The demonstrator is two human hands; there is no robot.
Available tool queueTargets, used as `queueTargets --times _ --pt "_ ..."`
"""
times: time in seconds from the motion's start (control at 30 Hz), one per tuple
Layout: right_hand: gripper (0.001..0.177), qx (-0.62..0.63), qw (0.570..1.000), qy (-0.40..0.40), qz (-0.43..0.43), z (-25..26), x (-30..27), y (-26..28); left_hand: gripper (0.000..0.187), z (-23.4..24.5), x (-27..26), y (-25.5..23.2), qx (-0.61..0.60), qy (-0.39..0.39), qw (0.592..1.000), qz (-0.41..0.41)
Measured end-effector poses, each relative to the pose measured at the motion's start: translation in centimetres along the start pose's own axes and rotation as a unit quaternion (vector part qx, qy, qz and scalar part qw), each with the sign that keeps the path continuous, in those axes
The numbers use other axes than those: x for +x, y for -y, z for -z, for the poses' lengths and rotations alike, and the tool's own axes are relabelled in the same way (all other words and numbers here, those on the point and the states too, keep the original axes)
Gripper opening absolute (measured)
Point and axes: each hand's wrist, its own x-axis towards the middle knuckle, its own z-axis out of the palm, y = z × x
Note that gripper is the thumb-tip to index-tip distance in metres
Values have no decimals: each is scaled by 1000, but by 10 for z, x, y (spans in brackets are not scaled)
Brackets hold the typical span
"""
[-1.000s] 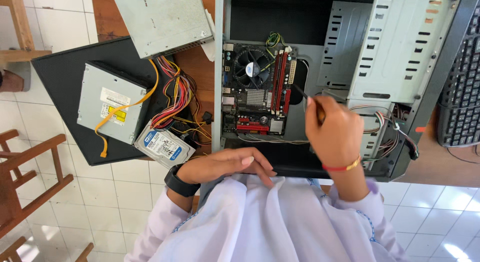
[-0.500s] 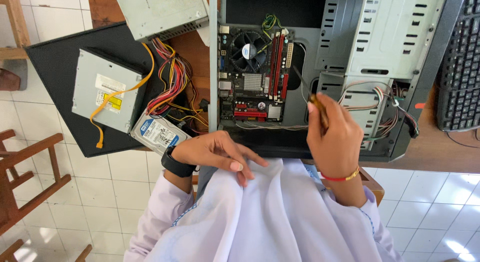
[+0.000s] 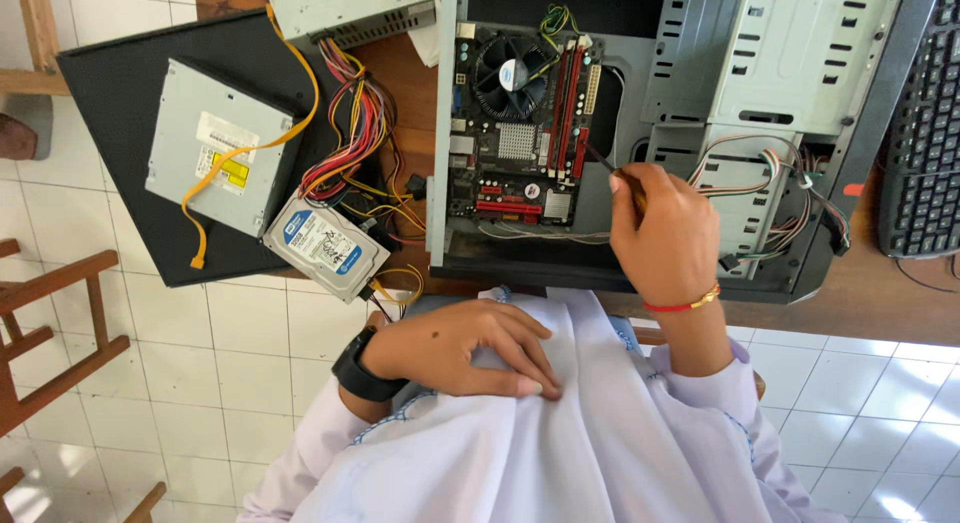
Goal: The person uses a screwdriver to tighten screws on a graphics card installed in a desktop computer tower. They repeatedly adjust the card and secure it to the motherboard and case.
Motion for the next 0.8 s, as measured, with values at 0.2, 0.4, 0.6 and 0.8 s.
queueTargets --times 0.2,0.4,0.6,0.8 --pt "13 -18 999 33 -18 24 -12 -10 15 -6 -7 2 1 -4 1000 0" --pt "13 -20 999 30 -11 9 -19 -7 15 -16 -11 9 -22 -12 1000 7" --pt "16 14 999 33 5 0 -23 -6 15 -24 -15 13 -42 -19 999 21" --pt "16 35 998 48 12 4 -21 -2 16 -27 -14 13 -37 -19 999 24"
